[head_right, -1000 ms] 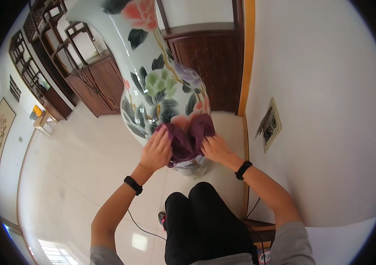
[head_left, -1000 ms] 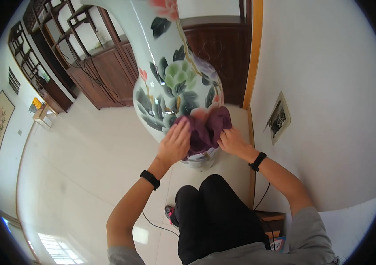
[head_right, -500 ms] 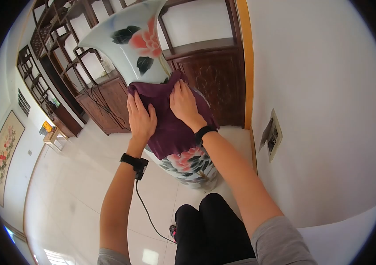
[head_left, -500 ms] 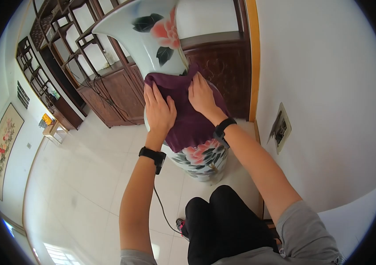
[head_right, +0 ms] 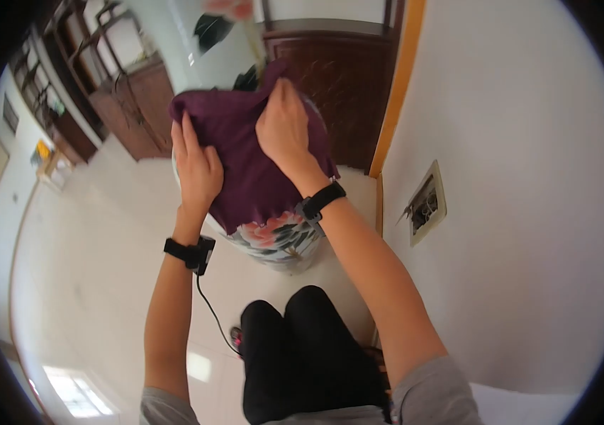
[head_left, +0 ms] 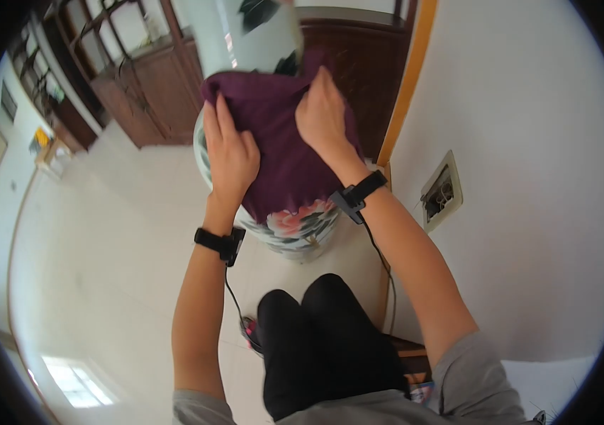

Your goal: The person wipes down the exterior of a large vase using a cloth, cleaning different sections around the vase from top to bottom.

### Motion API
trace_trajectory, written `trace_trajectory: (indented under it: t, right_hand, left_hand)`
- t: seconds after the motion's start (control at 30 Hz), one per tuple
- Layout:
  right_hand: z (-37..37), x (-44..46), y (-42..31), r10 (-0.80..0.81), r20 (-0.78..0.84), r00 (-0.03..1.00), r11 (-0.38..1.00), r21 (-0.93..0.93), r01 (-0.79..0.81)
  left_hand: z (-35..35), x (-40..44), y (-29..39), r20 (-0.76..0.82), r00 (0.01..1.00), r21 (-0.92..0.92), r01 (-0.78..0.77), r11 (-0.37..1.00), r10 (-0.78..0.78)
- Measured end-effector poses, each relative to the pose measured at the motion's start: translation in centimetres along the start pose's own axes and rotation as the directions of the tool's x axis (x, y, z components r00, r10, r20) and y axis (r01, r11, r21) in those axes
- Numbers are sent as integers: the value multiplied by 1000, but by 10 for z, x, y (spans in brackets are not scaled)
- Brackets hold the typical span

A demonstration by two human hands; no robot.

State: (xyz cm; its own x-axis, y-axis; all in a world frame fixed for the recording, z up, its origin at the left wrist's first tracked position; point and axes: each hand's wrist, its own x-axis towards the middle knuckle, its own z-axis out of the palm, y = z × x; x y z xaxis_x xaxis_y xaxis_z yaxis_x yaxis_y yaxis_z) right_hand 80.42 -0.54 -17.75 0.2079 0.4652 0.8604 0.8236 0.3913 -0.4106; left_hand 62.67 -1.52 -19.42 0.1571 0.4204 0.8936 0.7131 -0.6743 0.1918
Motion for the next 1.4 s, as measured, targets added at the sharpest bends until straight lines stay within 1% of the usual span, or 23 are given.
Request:
trace_trajectory:
  t: [0.03, 0.07, 0.13, 0.17, 0.27, 0.3, 0.4, 0.43, 0.53, 0.57, 0.67, 0.73, 0.9, 1.0, 1.03, 1.13, 1.17, 1.2, 1.27, 1.3, 1.4]
  right_hand:
    - [1, 1, -2, -36, -25, 999, 999, 1, 36]
    - [-1, 2, -3, -25, 11, 1000, 999, 40, 25]
    - [2, 4, -3, -149, -59, 987, 987, 47, 152]
    - [0, 4, -3, -197, -39, 980, 975, 92, 200]
    - [-3, 3, -7, -336, -1, 942, 940, 60, 336]
    - [-3, 2, -6, -310, 47, 950, 949, 80, 306]
    - [-4, -4, -6, -297, 101, 949, 953, 95, 288]
    - [-4, -6, -5, -308, 119, 944, 951, 22, 307]
    - [-7, -18, -11, -250, 201, 947, 965, -29, 261]
    - [-8, -20, -10, -225, 229, 947, 968, -60, 244]
    - [-10, -20, -13, -207, 249, 946, 976, -19, 219]
    - [-9, -21, -15, -229, 245, 942, 969, -33, 244]
    - [-12, -34, -20, -277, 217, 936, 955, -47, 293]
    - [-15, -45, -27, -311, 234, 921, 924, -150, 350]
    - [-17, -49, -32, -280, 237, 930, 943, -112, 312]
    - [-32, -61, -38, -256, 439, 861, 935, -115, 336]
    - [-35, -54, -39, -391, 366, 844, 893, -71, 445]
    - [-38, -46, -37, -516, 283, 809, 837, -38, 547]
    - [-34, -39, -19, -463, 291, 837, 872, -23, 490]
    - [-30, -32, -16, -525, 232, 819, 831, -70, 552]
    - [-20, -30, -13, -531, 151, 834, 845, 21, 534]
  left_hand:
    - [1, -2, -2, -20, 999, 26, 33, 999, -32]
    - [2, -4, -2, -35, 998, 29, 52, 998, -51]
    - [2, -4, 1, -73, 994, 29, 81, 996, -78]
    - [2, -5, 1, -90, 991, 35, 105, 994, -102]
    - [4, -8, -2, -73, 969, 24, 239, 971, -236]
    - [5, -6, -3, -133, 972, 75, 207, 975, -196]
    - [6, -5, -4, -135, 964, 54, 239, 970, -230]
    - [7, -5, -7, -146, 962, 51, 241, 969, -231]
    - [3, -3, -13, -42, 940, -5, 339, 941, -339]
    - [4, -4, -21, -34, 945, 40, 327, 944, -325]
    - [-4, 3, -41, 99, 929, 56, 353, 934, -357]
    - [-2, 4, -47, 82, 934, 64, 344, 937, -349]
    - [3, 2, -53, 81, 921, -35, 384, 923, -380]
    - [3, 5, -64, 149, 893, -52, 435, 899, -424]
    - [1, 6, -66, 158, 879, -57, 463, 884, -450]
    - [2, 0, -86, 147, 880, 67, 447, 892, -452]
    - [2, -2, -93, 195, 859, 80, 467, 881, -473]
    - [-3, -1, -93, 190, 877, 108, 429, 897, -442]
    - [-9, -3, -91, 193, 903, 165, 355, 920, -383]
    - [-9, -3, -91, 162, 912, 156, 353, 922, -377]
    - [-8, -3, -92, 173, 886, 67, 425, 903, -430]
